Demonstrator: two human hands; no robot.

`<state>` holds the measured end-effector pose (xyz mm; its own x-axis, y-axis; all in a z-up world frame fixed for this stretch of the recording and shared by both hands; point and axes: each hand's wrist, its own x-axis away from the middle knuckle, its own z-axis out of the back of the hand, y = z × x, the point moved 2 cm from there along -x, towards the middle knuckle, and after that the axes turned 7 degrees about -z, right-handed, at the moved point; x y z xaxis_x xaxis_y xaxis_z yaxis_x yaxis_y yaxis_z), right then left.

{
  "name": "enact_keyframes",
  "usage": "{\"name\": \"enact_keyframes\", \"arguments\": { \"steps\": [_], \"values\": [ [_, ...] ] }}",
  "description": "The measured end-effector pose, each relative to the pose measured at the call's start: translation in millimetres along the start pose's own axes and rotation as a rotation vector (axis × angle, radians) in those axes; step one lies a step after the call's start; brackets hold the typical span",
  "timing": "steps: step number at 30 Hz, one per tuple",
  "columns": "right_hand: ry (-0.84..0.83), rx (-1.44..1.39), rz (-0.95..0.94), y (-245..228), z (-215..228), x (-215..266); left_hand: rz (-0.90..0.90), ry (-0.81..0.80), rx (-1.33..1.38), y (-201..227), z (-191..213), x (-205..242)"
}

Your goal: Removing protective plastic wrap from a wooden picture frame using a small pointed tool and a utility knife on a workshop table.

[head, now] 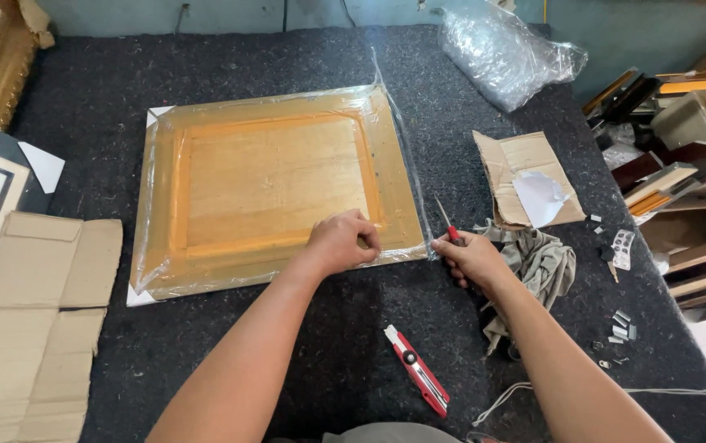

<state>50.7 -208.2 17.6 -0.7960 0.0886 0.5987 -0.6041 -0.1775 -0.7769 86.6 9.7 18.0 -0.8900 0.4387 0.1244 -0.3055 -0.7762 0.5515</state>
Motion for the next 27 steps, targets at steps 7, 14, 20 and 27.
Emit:
{"name": "enact_keyframes", "arguments": {
  "steps": [7, 14, 20, 27],
  "values": [
    [-0.006, -0.01, -0.01, 1.3, -0.6, -1.7, 0.027, -0.057, 0.01, -1.4, 0.0, -0.6],
    [-0.008, -0.02, -0.023, -2.9, 0.4, 1.2, 0.113, 0.039, 0.021, -3.6, -9.1, -8.6],
    [-0.017, -0.021, -0.013, -1.7, 0.2, 0.1, 0.066, 0.038, 0.042, -4.6, -7.2, -0.5],
    [-0.035, -0.033, -0.019, -1.4, 0.6, -1.1, -0.031, 0.019, 0.072, -4.9, -1.9, 4.9]
  ]
}}
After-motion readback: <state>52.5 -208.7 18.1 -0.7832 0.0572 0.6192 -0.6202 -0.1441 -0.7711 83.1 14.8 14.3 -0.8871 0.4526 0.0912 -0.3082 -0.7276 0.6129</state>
